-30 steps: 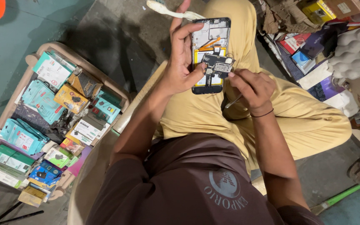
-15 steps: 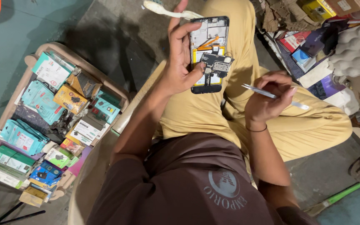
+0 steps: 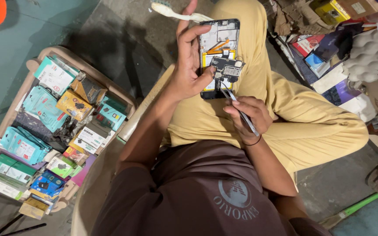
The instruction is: The person sits with an opened smartphone on their lap and repairs it. They pry at the internal board with a flat metal tool, use tweezers to lift and reposition small internal components, and work around the battery and board inside the phone chassis.
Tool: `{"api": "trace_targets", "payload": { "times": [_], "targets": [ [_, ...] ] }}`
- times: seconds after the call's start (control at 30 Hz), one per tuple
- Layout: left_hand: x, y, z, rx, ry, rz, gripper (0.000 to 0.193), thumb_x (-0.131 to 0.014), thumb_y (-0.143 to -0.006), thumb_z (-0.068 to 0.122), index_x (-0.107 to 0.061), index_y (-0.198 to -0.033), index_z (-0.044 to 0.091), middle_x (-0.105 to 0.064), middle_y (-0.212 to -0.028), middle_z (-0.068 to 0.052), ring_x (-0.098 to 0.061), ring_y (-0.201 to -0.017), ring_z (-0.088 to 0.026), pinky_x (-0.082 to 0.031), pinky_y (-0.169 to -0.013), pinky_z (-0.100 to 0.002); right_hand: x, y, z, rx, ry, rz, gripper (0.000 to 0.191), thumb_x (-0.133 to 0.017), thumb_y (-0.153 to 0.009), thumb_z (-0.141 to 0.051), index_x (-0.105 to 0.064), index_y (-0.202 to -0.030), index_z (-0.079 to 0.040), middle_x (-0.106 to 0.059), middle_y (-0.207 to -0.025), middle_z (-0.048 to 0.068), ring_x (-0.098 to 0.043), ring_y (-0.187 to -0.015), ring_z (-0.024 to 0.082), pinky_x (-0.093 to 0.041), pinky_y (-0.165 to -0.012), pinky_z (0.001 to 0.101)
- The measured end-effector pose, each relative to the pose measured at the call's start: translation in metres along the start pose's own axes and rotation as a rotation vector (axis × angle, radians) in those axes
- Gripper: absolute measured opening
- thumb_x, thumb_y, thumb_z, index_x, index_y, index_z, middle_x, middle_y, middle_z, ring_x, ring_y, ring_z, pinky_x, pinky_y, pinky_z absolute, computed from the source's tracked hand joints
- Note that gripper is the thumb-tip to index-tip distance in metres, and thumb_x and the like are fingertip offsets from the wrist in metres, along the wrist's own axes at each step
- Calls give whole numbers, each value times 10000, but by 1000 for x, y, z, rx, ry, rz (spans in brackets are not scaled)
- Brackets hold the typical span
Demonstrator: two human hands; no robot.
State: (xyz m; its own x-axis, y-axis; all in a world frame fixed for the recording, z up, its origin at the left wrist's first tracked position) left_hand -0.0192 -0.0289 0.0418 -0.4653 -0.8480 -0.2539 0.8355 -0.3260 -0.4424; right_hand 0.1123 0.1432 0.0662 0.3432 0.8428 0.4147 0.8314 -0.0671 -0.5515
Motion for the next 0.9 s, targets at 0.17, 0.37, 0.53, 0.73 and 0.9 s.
{"api": "trace_targets", "payload": {
  "times": [0.17,0.37,0.53,0.73,0.9],
  "targets": [
    [-1,-1,-2,-8,-12,12,823,-594,-877,-186,-319,-1582,140,20,-1715,2,-417,-1394,-118,-369,-1185,-271,-1,6,7,-81,-7,108,301,-892,-862,-50,-627,-1000,-14,-691,-985,180,-731,-874,237,-618,-776,320],
    [-1,2,-3,12,17,1,819,-587,-897,-193,-312,-1590,145,33,-1711,13,-418,-1400,-117,-394,-1178,-275,-4,15,17,-254,-185,176,307,-831,-896,40,-568,-1048,-9,-708,-1024,203,-728,-943,257,-606,-849,330],
    [-1,1,-4,3,10,-5,827,-586,-893,-198,-309,-1591,150,34,-1713,25,-414,-1409,-114,-404,-1174,-276,-7,7,14,-176,-200,137,251,-770,-933,68,-559,-1044,-6,-743,-1018,218,-763,-992,313,-634,-920,377],
    [-2,2,-5,21,46,2,816,-584,-906,-204,-315,-1592,147,27,-1710,26,-402,-1432,-120,-412,-1176,-283,-5,-7,5,-62,-68,100,260,-781,-913,62,-556,-1020,-13,-752,-986,198,-756,-943,325,-609,-891,398],
    [-2,2,-6,24,51,0,795,-577,-901,-211,-309,-1562,139,25,-1712,31,-401,-1435,-122,-411,-1178,-284,-4,-10,3,-79,-37,92,260,-790,-914,56,-568,-1030,-12,-749,-979,187,-741,-918,314,-599,-862,383]
  ]
}}
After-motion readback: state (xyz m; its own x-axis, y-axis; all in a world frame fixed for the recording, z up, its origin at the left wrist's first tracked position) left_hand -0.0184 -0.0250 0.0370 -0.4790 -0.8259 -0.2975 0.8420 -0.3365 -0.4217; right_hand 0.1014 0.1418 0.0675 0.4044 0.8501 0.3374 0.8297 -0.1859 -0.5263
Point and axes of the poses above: each hand's wrist, its own y-axis away from the middle knuckle, its own x-axis out of the back of the hand, z = x × y, the point moved 3 cm from there along -y, towards the middle knuckle
